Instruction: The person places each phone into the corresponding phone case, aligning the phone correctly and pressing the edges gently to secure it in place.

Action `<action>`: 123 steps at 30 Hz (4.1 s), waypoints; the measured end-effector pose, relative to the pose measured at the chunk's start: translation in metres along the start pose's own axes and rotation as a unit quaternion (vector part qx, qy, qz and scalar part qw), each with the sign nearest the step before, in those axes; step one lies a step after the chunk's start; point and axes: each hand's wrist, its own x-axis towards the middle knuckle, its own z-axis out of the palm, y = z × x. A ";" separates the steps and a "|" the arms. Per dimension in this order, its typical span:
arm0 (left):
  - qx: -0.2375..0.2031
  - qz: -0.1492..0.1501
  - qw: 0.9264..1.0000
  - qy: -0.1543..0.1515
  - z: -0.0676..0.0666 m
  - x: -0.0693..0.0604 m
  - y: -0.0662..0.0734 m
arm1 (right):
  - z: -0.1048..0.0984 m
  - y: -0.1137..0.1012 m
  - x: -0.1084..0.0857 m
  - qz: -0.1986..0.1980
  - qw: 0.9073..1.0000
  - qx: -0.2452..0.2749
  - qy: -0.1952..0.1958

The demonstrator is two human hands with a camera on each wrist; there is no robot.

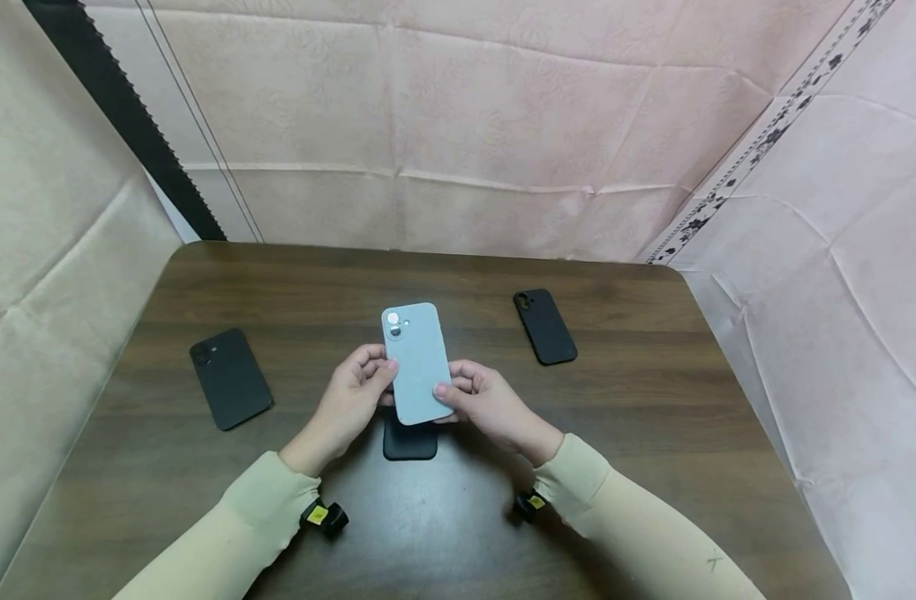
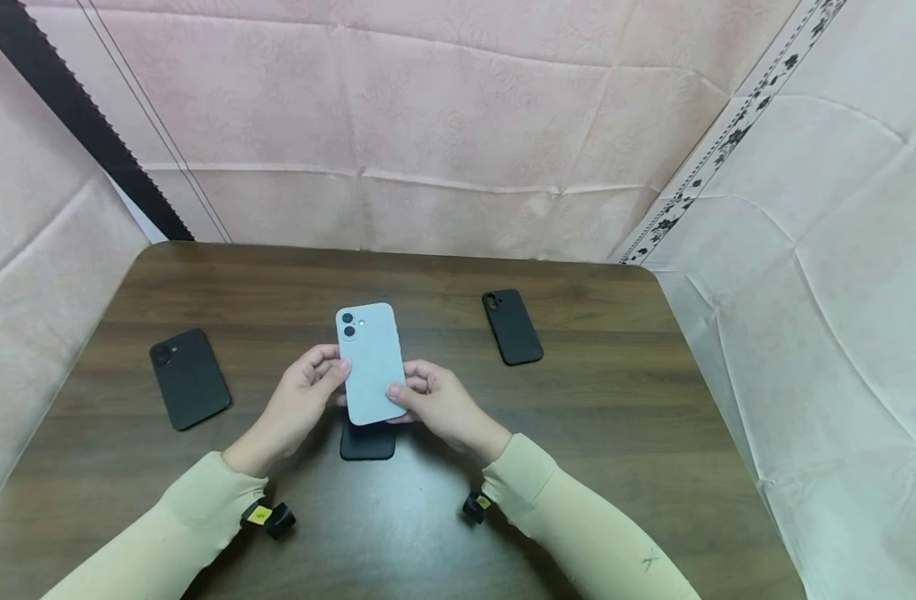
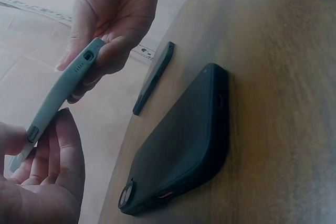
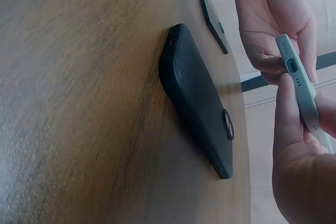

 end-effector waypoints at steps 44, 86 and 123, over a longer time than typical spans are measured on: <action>0.153 -0.007 0.988 0.019 -0.055 -0.010 -0.004 | -0.030 -0.002 -0.010 -0.110 0.851 -0.501 0.112; 0.281 -0.047 0.958 -0.014 -0.092 -0.024 -0.025 | -0.054 0.009 -0.014 -0.091 0.699 -0.687 0.175; 0.512 -0.034 0.858 0.008 -0.068 -0.026 -0.007 | -0.051 0.018 -0.016 -0.098 0.723 -0.666 0.156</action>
